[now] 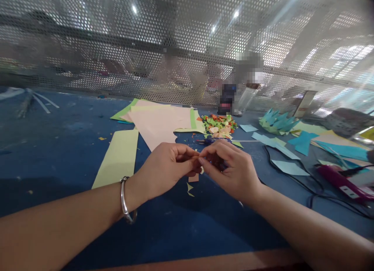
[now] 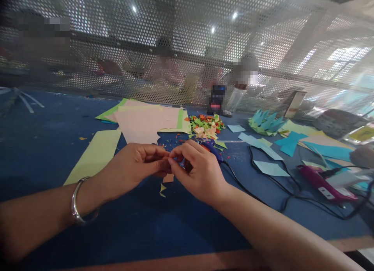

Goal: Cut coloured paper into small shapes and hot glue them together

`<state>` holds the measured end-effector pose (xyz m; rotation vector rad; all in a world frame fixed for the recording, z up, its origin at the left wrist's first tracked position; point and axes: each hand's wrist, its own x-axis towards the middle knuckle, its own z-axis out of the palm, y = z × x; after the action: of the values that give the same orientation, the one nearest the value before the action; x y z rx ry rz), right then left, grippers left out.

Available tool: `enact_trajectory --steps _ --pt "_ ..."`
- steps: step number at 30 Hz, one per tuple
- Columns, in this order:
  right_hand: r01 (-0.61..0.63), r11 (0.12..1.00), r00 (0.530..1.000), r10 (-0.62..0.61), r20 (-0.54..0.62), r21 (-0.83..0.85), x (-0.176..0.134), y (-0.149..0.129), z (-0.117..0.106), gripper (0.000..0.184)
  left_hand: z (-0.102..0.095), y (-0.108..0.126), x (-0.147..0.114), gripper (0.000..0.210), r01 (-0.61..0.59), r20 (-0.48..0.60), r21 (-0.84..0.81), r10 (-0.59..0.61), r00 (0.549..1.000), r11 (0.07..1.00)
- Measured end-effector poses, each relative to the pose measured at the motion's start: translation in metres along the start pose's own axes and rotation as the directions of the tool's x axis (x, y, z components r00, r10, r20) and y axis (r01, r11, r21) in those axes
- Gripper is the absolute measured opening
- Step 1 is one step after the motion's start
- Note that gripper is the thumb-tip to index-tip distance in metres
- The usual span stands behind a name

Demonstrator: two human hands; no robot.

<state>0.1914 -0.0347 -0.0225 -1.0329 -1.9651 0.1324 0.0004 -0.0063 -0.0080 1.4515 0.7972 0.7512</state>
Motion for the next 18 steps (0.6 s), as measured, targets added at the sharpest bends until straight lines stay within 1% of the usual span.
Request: enact_trajectory --steps 5,8,11,14,18 --pt "-0.008 1.0 1.0 0.008 0.017 0.008 0.0003 0.001 0.0002 0.004 -0.0004 -0.0004 -0.0008 0.027 0.0 0.011 -0.03 0.0 1.0 1.0" --pt "-0.032 0.999 0.999 0.031 0.027 0.024 0.0004 0.0013 -0.0008 0.005 -0.0002 -0.0003 -0.0006 0.029 0.021 0.019 -0.059 -0.02 1.0 0.998" --pt "-0.08 0.996 0.996 0.078 0.039 0.048 0.0007 0.0018 -0.0026 0.004 -0.0003 -0.0015 0.0006 0.029 0.043 0.038 -0.087 -0.04 0.998 0.995" --pt "-0.135 0.988 0.989 0.131 0.064 0.077 0.0022 0.0016 -0.0045 0.003 -0.0019 -0.0042 0.0018 0.026 0.033 0.052 -0.079 -0.029 0.998 0.996" --pt "-0.229 0.963 0.97 0.214 0.113 0.141 0.0054 -0.0002 -0.0065 0.008 -0.0043 -0.0058 0.0026 0.024 0.028 0.069 -0.057 -0.024 0.997 0.998"
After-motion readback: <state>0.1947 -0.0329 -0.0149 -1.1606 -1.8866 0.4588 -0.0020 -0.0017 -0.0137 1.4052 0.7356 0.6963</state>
